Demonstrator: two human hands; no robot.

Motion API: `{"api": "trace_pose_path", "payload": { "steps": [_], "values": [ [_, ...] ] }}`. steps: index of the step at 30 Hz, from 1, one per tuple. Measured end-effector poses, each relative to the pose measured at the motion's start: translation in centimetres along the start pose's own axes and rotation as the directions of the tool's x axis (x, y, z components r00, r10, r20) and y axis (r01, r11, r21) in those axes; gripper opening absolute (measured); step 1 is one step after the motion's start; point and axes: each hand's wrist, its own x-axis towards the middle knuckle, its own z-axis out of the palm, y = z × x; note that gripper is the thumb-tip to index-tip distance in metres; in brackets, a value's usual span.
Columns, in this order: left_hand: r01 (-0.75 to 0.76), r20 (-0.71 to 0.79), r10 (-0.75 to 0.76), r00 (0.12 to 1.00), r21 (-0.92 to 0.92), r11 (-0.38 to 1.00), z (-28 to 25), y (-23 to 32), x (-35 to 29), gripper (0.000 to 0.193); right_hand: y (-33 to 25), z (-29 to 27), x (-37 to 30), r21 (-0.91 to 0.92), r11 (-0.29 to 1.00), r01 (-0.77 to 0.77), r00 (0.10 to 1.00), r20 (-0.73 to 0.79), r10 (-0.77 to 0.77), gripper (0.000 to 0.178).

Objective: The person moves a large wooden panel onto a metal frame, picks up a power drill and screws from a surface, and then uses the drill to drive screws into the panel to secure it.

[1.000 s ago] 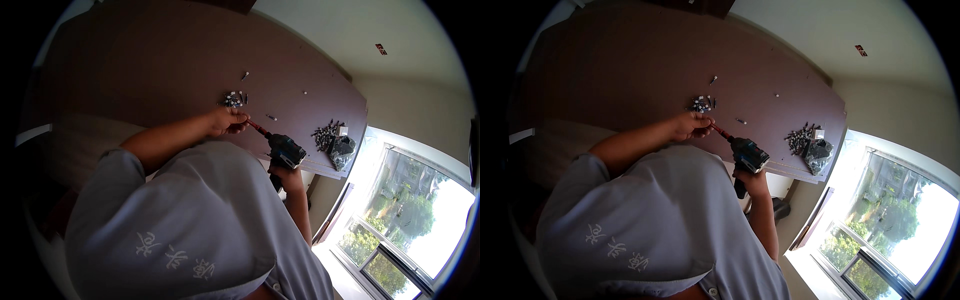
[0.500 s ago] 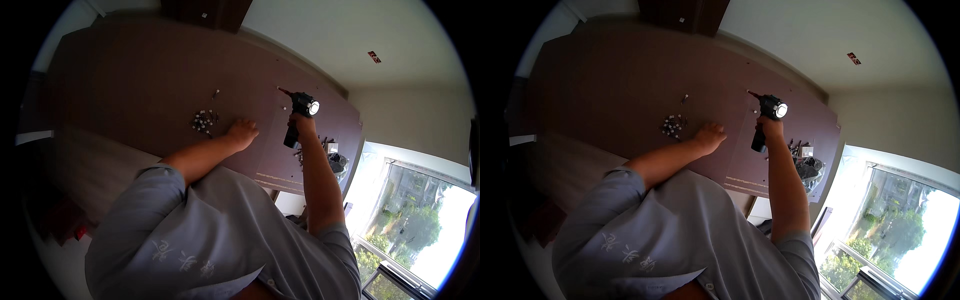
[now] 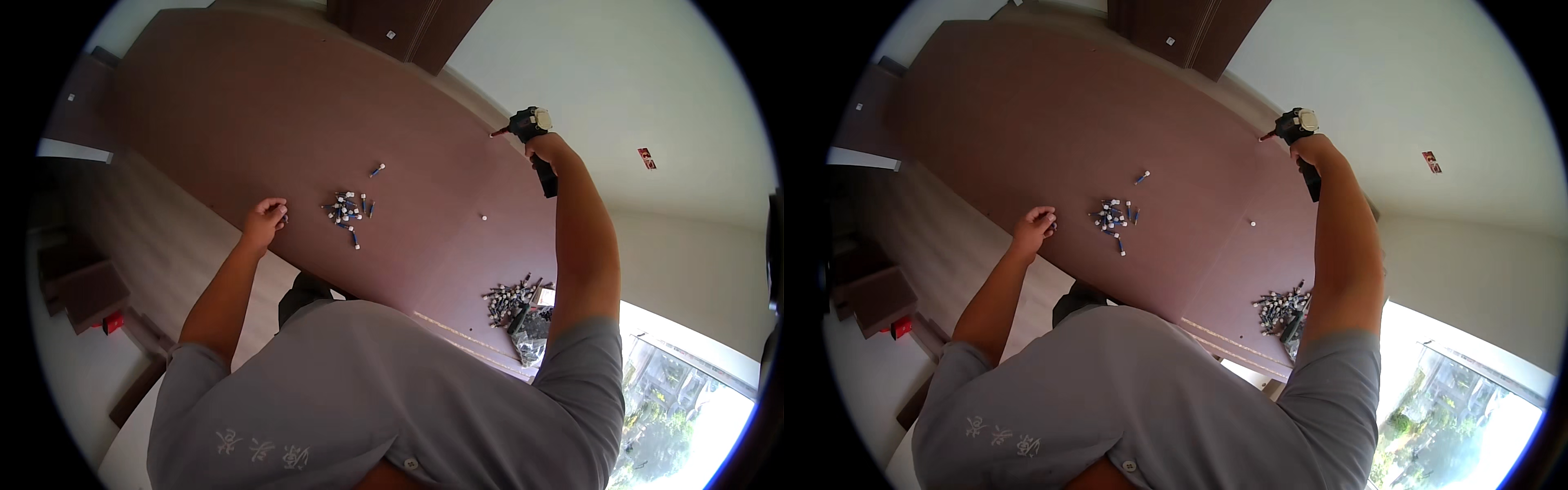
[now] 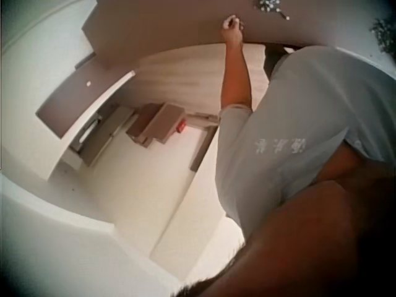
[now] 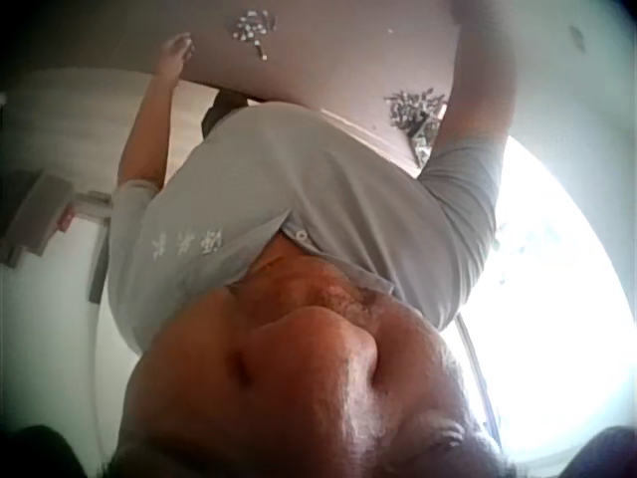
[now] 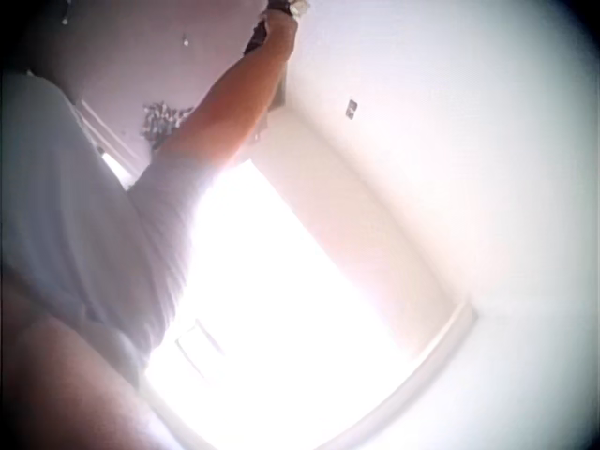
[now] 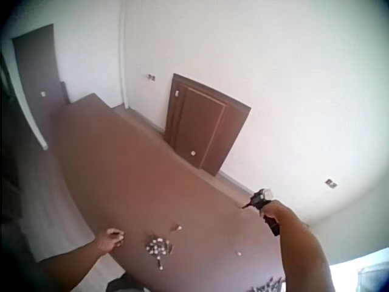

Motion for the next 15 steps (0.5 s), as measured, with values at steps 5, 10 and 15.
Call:
{"api": "trace_pose_path", "payload": {
  "steps": [5,10,15],
  "values": [
    [0.185,-0.028,-0.202,0.979,-0.295,0.937,-1.3,1.1,0.1,0.016,-2.5,-0.7,0.9,-0.281,0.957,0.072,0.997,0.050,-0.060,0.009],
    [0.246,-0.061,-0.266,0.962,-0.225,0.943,-0.5,2.4,1.1,0.018,-0.9,-0.4,0.6,-0.102,0.995,0.003,0.999,0.039,0.001,0.014],
    [0.225,-0.060,-0.244,0.968,-0.232,0.946,-0.7,1.5,1.1,0.018,-1.9,-0.5,0.2,-0.114,0.993,0.005,0.999,0.036,-0.001,0.016]
  ]
}}
